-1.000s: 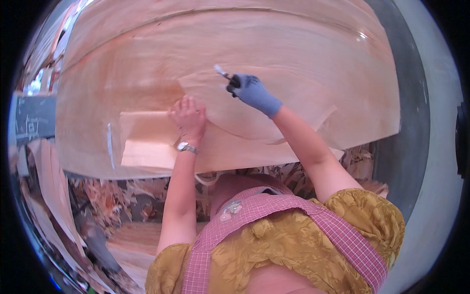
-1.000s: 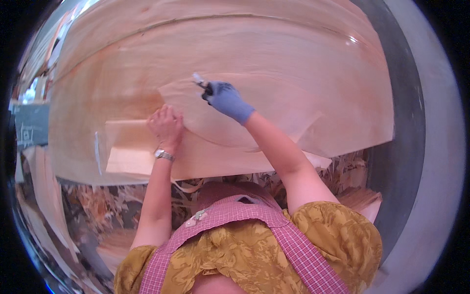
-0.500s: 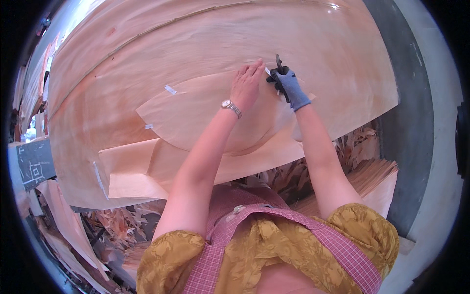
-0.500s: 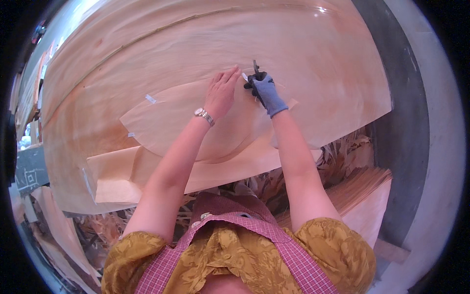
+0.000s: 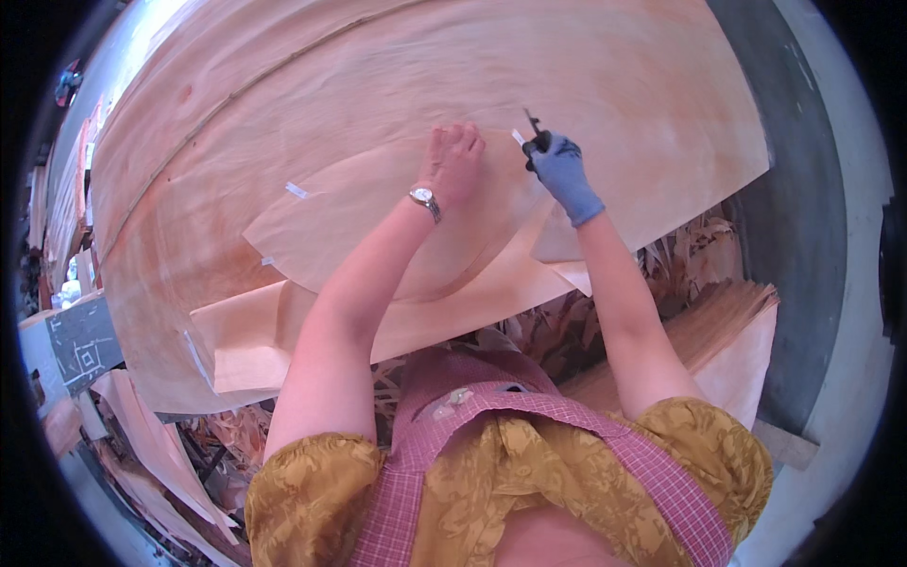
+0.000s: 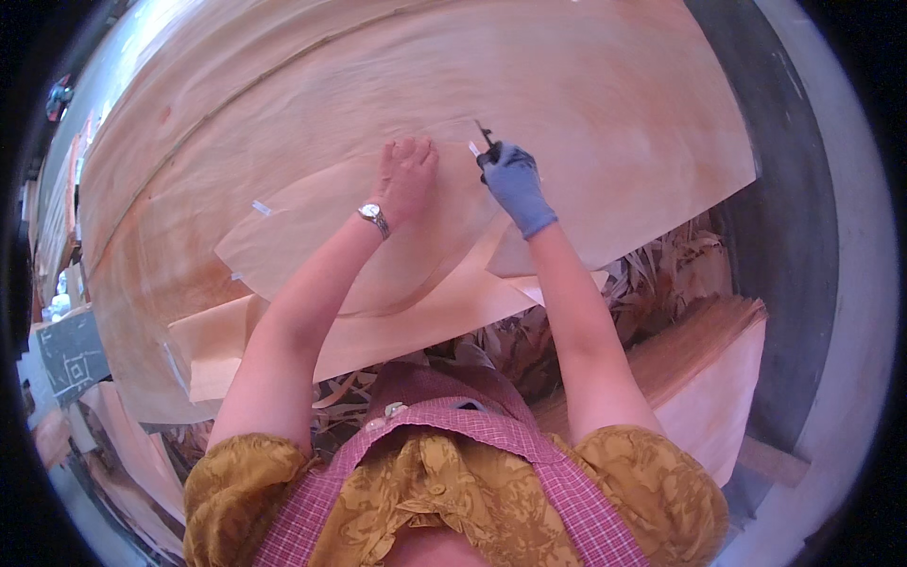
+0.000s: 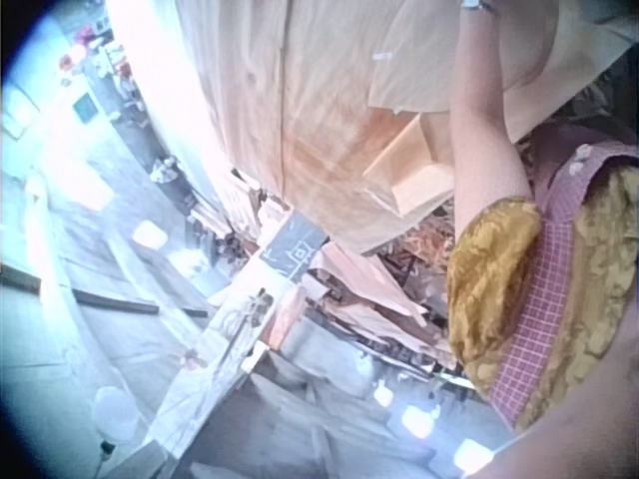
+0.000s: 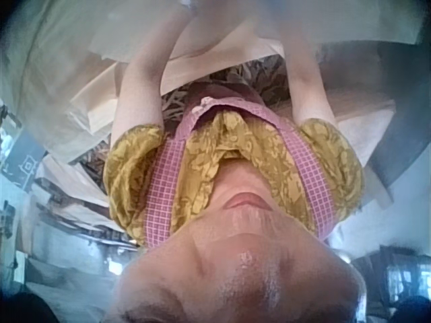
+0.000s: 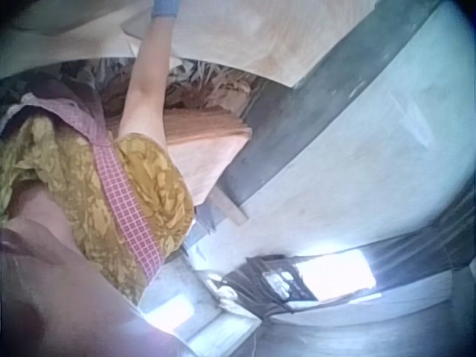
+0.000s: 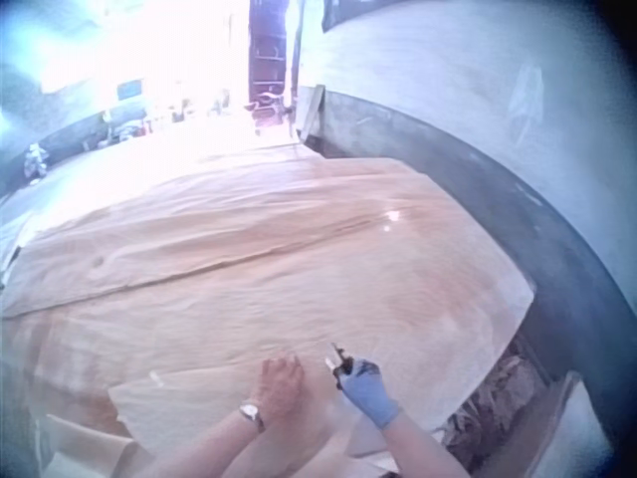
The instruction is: The person aligns a sheet of wood veneer on a table, measures a section using a rod, and uses a blade to cut a specific shape from the material.
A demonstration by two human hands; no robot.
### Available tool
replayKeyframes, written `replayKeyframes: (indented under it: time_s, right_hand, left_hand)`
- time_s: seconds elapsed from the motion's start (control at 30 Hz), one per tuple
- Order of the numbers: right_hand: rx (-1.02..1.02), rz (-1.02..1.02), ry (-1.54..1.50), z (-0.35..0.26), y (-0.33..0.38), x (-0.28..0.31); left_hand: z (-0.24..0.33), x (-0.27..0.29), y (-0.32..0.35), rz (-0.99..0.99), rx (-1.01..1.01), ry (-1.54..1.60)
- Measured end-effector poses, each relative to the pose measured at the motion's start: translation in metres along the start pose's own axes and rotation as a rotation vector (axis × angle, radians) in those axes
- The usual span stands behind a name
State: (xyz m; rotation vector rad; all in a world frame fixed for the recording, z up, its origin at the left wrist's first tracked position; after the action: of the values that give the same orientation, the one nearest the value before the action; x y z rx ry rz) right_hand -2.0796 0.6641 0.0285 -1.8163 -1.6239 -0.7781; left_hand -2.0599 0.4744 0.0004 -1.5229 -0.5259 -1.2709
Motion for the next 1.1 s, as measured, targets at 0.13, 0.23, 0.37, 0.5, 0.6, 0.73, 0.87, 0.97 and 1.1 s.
replayKeyframes:
  time_s: [0.13,0.23,0.37,0.5,0.6,0.73,0.87,0.97,1.1]
  right_hand:
    - [-0.467,-0.183,-0.523,0.036,0.057,0.018]
    - [-0.543,-0.19,-0.596,0.06,0.076,0.013]
    - [-0.199,-0.015,-0.199,0.062,0.069,0.013]
    - [0.229,0.129,0.218,0.06,0.05,0.037]
    - [-0.27,-0.179,-0.44,0.043,0.059,0.062]
    - [-0.315,-0.258,-0.634,0.014,0.088,0.07]
    - [-0.333,-0.455,-0.648,-0.01,0.122,0.026]
    - [-0.32,-0.58,-0.665,-0.025,0.161,-0.026]
    - [-0.329,-0.635,-0.65,-0.05,0.21,-0.071]
  left_hand:
    - [0.01,0.012,-0.001,0.013,0.171,0.197]
    - [0.071,0.025,0.018,0.154,0.041,0.262]
    - [0.102,0.012,0.037,0.114,-0.094,0.102]
    - [0.101,0.014,0.03,0.011,-0.053,0.196]
    - [0.099,0.023,0.039,-0.117,0.092,0.341]
    - [0.132,0.074,0.119,-0.101,0.133,0.257]
    - [0.161,0.097,0.192,-0.143,0.16,0.349]
    - [0.164,0.104,0.239,-0.133,0.216,0.48]
    - [0.105,0.131,0.266,0.11,0.56,0.198]
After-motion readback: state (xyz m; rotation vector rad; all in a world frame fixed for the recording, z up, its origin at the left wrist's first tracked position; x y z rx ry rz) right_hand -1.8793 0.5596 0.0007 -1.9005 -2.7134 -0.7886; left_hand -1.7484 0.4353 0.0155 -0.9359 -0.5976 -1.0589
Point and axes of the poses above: each hand's wrist, its own y-axis away from the middle knuckle, its own x-axis out of the back of the hand, z = x × y, the point moved 4 cm from there along -y, towards the middle knuckle, and after that the axes turned 11 degrees about z, right-handed, at the moved point
